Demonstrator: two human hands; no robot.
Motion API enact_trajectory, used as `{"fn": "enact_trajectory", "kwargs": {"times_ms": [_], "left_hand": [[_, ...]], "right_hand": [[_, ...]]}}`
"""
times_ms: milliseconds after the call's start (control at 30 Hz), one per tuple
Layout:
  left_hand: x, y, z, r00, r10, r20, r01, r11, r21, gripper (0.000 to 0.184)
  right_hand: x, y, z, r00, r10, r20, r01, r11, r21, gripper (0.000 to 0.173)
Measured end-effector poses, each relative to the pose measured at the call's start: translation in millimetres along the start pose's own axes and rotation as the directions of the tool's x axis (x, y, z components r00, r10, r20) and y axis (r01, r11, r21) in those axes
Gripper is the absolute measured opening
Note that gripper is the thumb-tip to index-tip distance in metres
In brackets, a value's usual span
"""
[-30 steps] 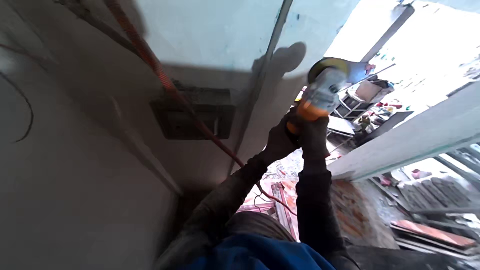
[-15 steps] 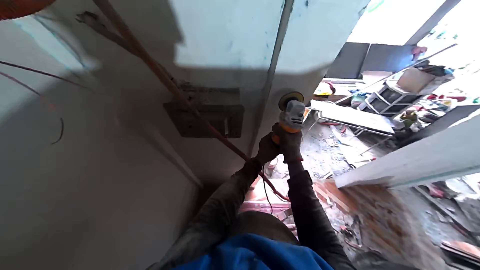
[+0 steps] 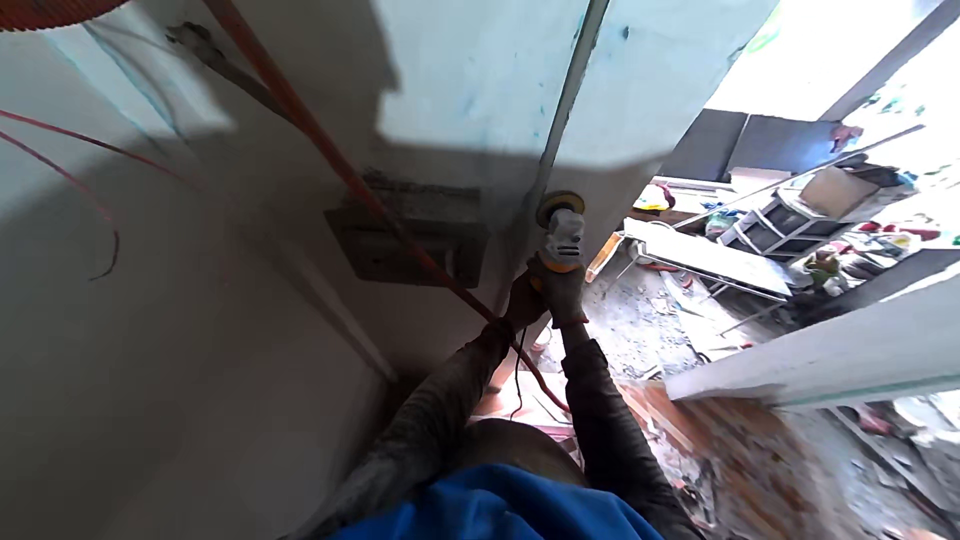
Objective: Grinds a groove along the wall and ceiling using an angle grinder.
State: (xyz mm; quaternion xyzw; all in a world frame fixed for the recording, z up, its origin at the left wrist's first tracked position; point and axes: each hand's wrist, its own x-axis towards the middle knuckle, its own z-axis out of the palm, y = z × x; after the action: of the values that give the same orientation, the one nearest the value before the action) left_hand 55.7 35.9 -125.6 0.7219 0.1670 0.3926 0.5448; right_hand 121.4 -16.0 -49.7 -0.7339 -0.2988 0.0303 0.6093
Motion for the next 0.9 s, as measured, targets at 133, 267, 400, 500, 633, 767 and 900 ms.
{"fn": "enact_trajectory", "kwargs": {"times_ms": [133,267,400,500,633,767,900], "left_hand": [[-3.1,4.1,-6.6,1.0,-0.023,0.011,0.023,1.0,0.021,0.063],[17.4,9.6,-10.3,0.986,-0.038,0.164,0.022,0.995,0.099,0.056],[21.9,13.6,-2.1,0.992,-0.037,0.123,0.023,0.994,0.111,0.055],[11.0,17.7,-5.6,0.997,-0.072,0.041,0.068,0.992,0.107,0.063],[22.3,26.2,-6.6,0.995,-0.072,0.071,0.063,0.989,0.13,0.056],[33.5,43.2,-7.8,0.998,-0.001,0.063,0.0,1.0,0.02,0.047],[12.2,46.2,-11.2,0.997,-0.078,0.023,0.078,0.997,0.019,0.063]], "right_hand": [[-2.2,-18.8,5.2,0.999,-0.025,0.041,0.029,0.993,-0.112,0.068],[3.0,2.9,0.6,0.989,0.035,-0.144,-0.02,0.995,0.101,0.065],[9.7,-1.0,-4.2,0.989,0.024,-0.147,-0.004,0.991,0.134,0.061],[7.0,-27.4,-1.9,0.999,-0.028,0.02,0.03,0.99,-0.137,0.067],[11.8,-40.5,-6.4,1.0,-0.007,0.0,0.007,0.993,-0.121,0.062],[17.8,-42.7,-7.4,0.995,-0.013,-0.103,0.015,1.0,0.022,0.062],[10.3,-69.1,3.0,0.994,-0.105,0.032,0.109,0.967,-0.229,0.069]]}}
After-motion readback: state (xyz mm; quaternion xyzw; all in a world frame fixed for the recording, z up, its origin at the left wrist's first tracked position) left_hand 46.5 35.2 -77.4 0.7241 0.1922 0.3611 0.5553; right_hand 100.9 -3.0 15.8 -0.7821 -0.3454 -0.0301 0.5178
